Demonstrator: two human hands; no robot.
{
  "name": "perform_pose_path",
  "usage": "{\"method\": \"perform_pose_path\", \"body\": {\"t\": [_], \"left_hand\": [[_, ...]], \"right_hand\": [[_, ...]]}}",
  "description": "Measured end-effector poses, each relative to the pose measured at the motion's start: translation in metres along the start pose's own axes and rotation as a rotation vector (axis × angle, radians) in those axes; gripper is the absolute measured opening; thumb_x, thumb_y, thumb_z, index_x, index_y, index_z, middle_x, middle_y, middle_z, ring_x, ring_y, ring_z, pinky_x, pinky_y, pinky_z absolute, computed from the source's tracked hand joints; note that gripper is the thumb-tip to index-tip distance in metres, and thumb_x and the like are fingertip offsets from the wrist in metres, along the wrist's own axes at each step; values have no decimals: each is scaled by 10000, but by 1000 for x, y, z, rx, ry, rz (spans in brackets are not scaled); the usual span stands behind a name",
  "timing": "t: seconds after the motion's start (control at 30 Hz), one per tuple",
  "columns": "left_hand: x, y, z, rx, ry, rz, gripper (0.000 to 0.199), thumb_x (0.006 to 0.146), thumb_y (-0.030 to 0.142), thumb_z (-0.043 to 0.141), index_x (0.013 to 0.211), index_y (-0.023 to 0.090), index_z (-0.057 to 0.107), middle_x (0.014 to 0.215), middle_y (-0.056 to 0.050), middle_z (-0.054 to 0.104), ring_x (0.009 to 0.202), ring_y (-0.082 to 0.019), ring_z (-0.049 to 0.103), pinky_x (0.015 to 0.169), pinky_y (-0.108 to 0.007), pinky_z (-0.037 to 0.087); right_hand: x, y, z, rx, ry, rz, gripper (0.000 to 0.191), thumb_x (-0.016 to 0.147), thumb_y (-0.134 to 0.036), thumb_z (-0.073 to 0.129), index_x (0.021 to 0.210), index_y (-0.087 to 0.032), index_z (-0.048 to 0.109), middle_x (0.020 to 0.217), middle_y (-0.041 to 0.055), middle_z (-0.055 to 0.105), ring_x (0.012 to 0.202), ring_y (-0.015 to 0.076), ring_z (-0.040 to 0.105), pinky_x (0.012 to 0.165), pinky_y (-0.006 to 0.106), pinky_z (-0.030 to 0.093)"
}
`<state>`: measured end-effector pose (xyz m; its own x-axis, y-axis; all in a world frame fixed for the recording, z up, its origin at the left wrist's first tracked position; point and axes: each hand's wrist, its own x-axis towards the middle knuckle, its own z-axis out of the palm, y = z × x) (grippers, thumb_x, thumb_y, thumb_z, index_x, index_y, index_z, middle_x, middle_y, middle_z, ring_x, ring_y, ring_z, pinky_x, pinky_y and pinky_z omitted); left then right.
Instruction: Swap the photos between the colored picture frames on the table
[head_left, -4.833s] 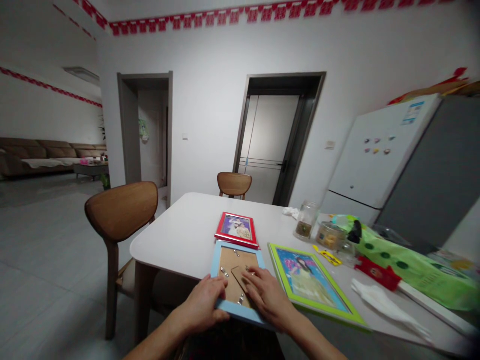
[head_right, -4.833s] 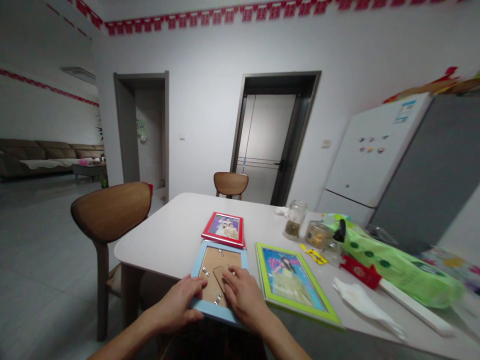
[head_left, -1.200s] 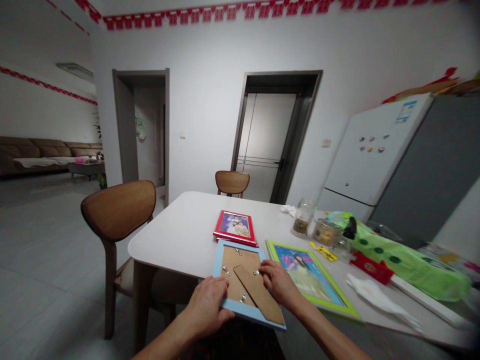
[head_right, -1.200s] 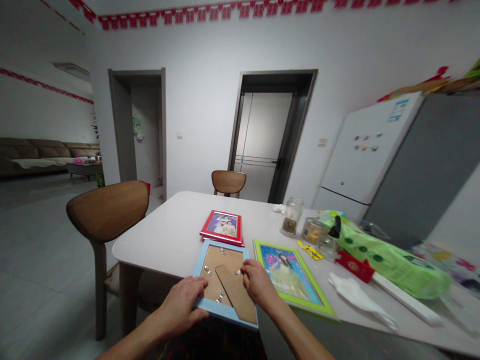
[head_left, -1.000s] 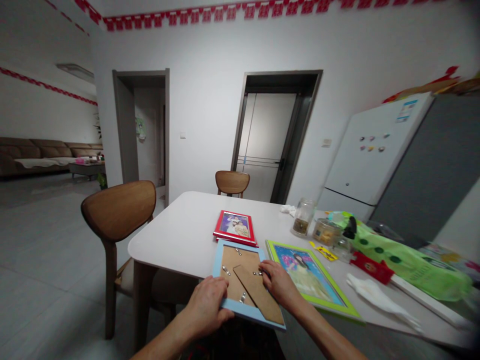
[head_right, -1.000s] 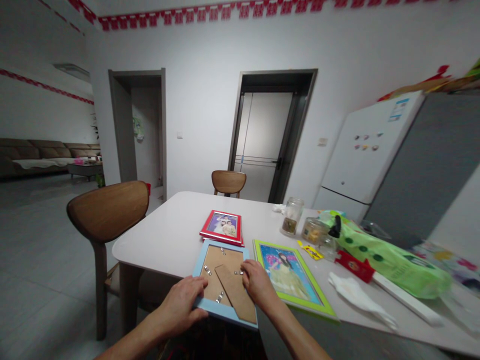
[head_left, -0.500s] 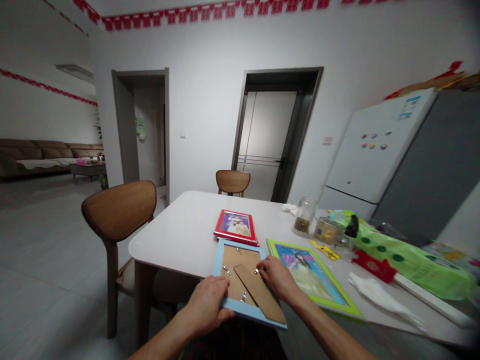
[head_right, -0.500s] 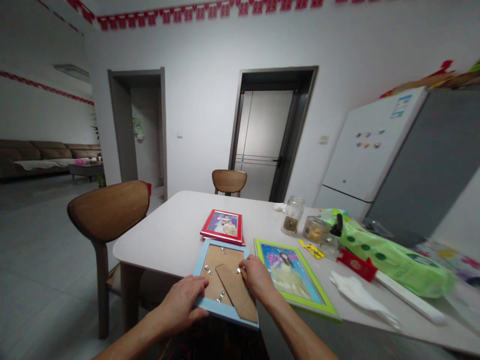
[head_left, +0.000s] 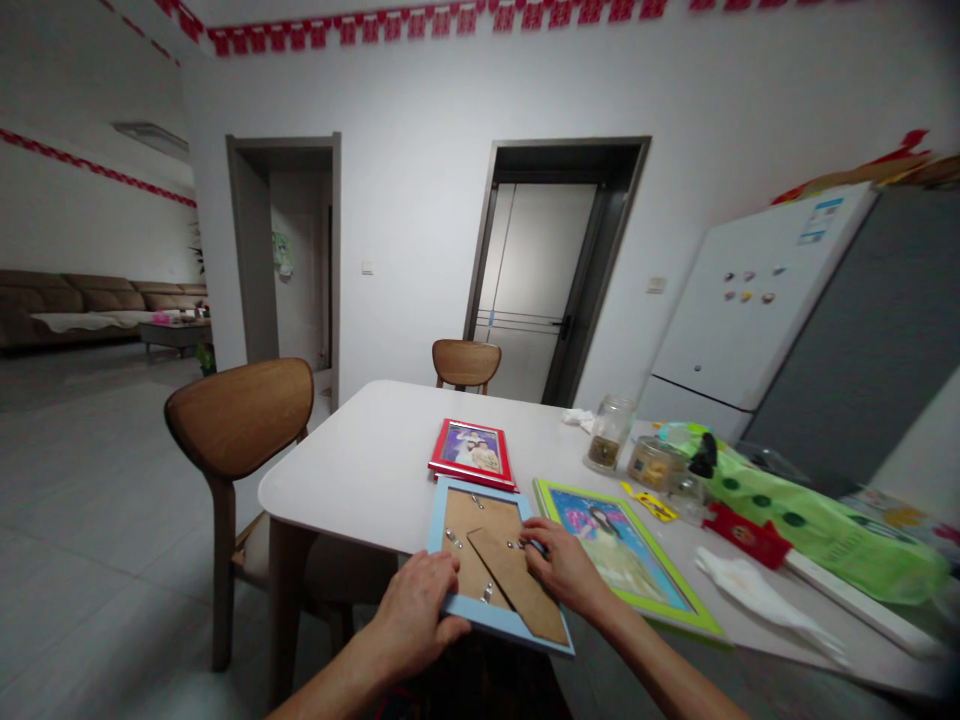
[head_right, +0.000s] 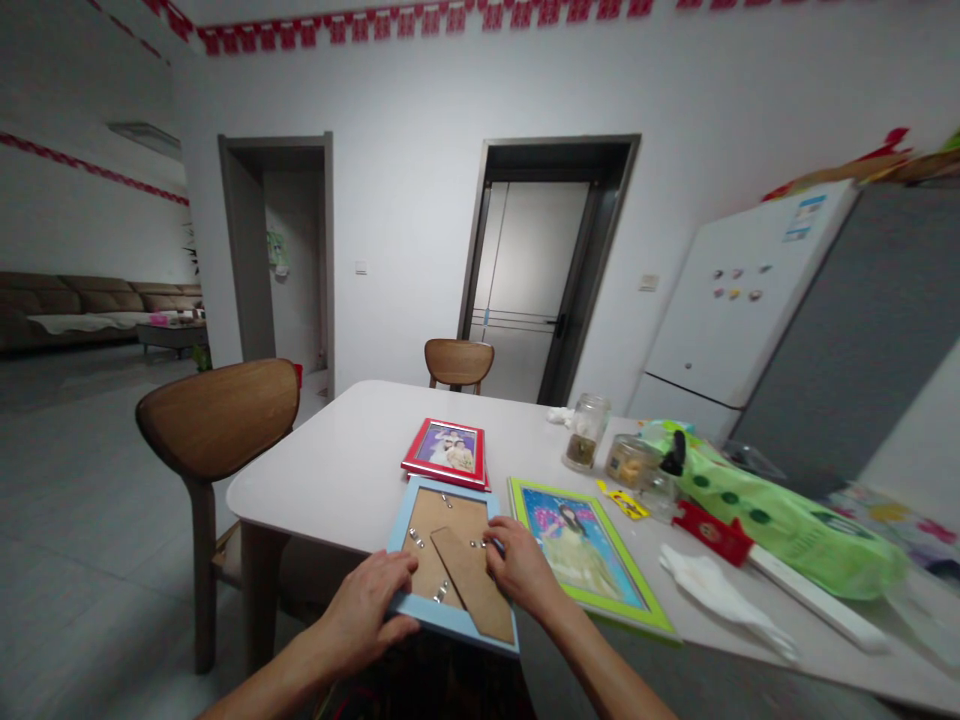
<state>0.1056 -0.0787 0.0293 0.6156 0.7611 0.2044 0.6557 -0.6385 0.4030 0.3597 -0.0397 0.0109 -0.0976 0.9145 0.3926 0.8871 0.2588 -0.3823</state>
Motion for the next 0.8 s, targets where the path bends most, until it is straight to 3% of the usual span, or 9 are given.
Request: {"method": "perform_pose_path", "body": {"t": [0.13, 0.3, 0.4, 0.6, 0.8], "left_hand": [[-1, -6, 7, -37, 8, 50, 257, 708, 287, 578, 934, 211, 483, 1218, -20, 461, 1143, -170, 368, 1018, -333, 169], [-1, -8, 10, -69, 47, 62, 277, 694, 254, 594, 941, 203, 482, 1185, -30, 492, 1112, -175, 401, 1018, -344, 177], [-1, -8, 10, -68, 58, 67, 284, 690, 252, 604, 942, 208, 481, 1174, -21, 500, 1103, -165, 410, 1019, -329, 177], [0, -5, 7, -54, 42, 53, 295, 687, 263, 608, 944, 214, 470, 1166, -19, 499, 1095, -164, 414, 1012, -329, 187], [0, 0, 2, -44, 25, 42, 247, 707, 285, 587, 912, 215, 468, 1104, -9, 520, 1043, -172, 443, 998, -326, 201]], "right_hand": [[1, -7, -3, 61, 68, 105, 302, 739, -222, 381, 920, -168, 616, 937, 79, 624, 863, 177, 549, 782, 300, 404], [8, -58, 9, 62, -90, -99, 250, 773, -263, 414, 822, -196, 650, 823, 47, 624, 806, 148, 532, 743, 242, 374], [16, -81, 22, -1, -132, -118, 251, 779, -253, 416, 767, -207, 662, 785, 41, 609, 782, 141, 520, 698, 226, 358], [23, -86, 34, -145, -158, -203, 249, 767, -198, 430, 667, -187, 658, 725, 41, 599, 751, 141, 496, 675, 233, 332], [20, -89, 31, -115, -222, -263, 273, 766, -204, 421, 597, -176, 633, 695, 36, 594, 751, 135, 499, 683, 226, 337]]}}
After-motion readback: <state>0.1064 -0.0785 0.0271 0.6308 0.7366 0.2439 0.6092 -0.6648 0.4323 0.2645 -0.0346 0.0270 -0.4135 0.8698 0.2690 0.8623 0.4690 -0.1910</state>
